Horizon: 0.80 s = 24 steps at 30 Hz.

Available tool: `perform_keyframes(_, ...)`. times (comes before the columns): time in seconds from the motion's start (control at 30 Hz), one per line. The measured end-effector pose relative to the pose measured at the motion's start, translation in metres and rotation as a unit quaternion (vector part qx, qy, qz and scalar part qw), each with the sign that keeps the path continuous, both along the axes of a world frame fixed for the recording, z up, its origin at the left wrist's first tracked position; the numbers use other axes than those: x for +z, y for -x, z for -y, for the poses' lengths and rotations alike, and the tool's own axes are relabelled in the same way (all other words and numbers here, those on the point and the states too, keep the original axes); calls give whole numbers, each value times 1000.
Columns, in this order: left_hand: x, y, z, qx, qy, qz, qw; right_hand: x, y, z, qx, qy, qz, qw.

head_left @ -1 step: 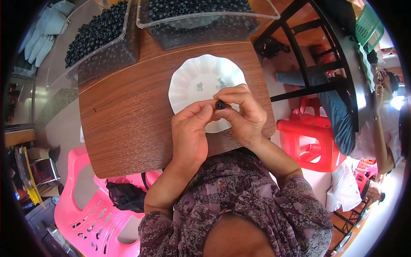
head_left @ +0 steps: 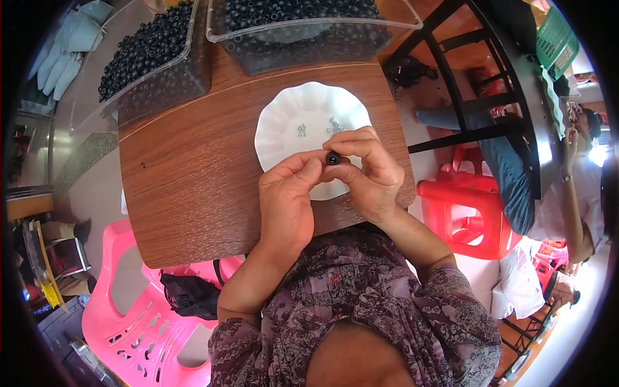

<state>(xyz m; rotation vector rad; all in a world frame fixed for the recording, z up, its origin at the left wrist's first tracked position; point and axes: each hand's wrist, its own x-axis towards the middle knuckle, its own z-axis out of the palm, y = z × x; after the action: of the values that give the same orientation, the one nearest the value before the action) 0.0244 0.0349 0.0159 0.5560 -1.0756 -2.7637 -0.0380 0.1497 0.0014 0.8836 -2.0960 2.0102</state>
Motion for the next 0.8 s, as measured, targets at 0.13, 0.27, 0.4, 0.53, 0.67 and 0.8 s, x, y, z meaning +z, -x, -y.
perform_keyframes(0.13,3,-2,0,-15,-10,-10,1000,0,-3,1,6,6,14,1000)
perform_keyframes(0.27,-11,-9,-6,2,11,10,1000,2,-4,2,18,-86,-133,987)
perform_keyframes(0.4,-4,-20,15,13,103,-7,995,17,-7,-1,98,-131,-48,985)
perform_keyframes(0.53,25,-11,62,104,334,-36,936,14,18,-5,23,-189,13,982)
perform_keyframes(0.67,60,22,121,253,477,-71,839,11,42,-3,14,-235,-60,970)
perform_keyframes(0.8,74,74,193,263,534,-117,795,5,59,4,29,-257,-164,952)
